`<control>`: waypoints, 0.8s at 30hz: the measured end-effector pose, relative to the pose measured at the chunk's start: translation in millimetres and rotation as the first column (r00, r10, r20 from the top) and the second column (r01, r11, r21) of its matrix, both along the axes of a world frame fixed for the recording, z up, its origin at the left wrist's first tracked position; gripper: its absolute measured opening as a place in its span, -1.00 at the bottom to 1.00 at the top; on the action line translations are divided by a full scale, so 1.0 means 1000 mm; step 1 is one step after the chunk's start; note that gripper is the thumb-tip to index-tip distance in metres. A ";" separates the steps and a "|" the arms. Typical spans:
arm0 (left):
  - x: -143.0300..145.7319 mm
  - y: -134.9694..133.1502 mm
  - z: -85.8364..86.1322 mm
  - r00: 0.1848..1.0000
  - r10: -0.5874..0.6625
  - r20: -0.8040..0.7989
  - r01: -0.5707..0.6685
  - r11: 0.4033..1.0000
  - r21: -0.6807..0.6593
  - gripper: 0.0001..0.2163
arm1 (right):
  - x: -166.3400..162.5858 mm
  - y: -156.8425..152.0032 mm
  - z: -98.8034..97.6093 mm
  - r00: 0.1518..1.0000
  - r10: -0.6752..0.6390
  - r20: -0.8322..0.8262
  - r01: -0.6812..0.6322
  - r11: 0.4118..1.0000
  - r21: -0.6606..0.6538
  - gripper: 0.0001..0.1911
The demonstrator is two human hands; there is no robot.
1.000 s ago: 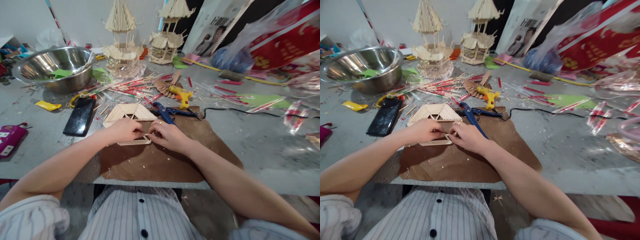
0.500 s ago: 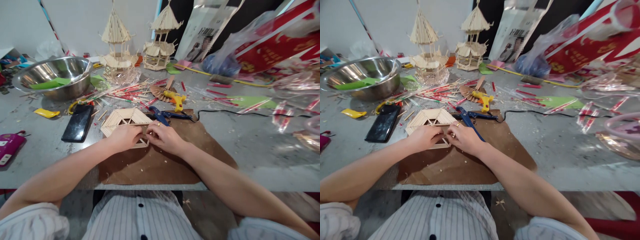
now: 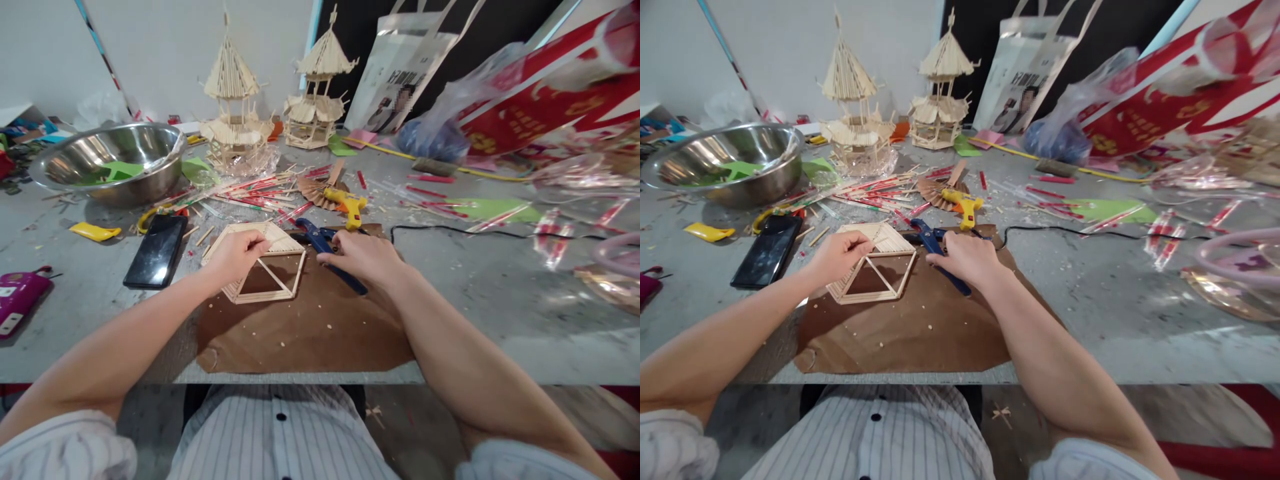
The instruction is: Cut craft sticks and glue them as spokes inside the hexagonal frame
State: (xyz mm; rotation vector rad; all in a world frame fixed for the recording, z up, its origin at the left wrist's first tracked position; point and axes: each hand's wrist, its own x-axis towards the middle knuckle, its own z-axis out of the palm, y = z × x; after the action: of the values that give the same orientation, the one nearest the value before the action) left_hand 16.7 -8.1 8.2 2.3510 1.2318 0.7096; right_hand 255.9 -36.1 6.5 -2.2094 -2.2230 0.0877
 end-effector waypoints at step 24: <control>0.001 -0.001 -0.002 0.949 -0.101 0.300 0.104 0.995 0.007 -0.77 | -0.018 -0.019 0.006 0.329 0.255 -0.909 0.099 0.948 0.302 -0.74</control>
State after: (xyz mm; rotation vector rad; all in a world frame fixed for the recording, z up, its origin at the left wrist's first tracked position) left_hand 17.8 -8.8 6.6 2.1799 0.9718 0.9814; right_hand 237.9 -54.8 12.4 -1.2307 -1.4506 0.7692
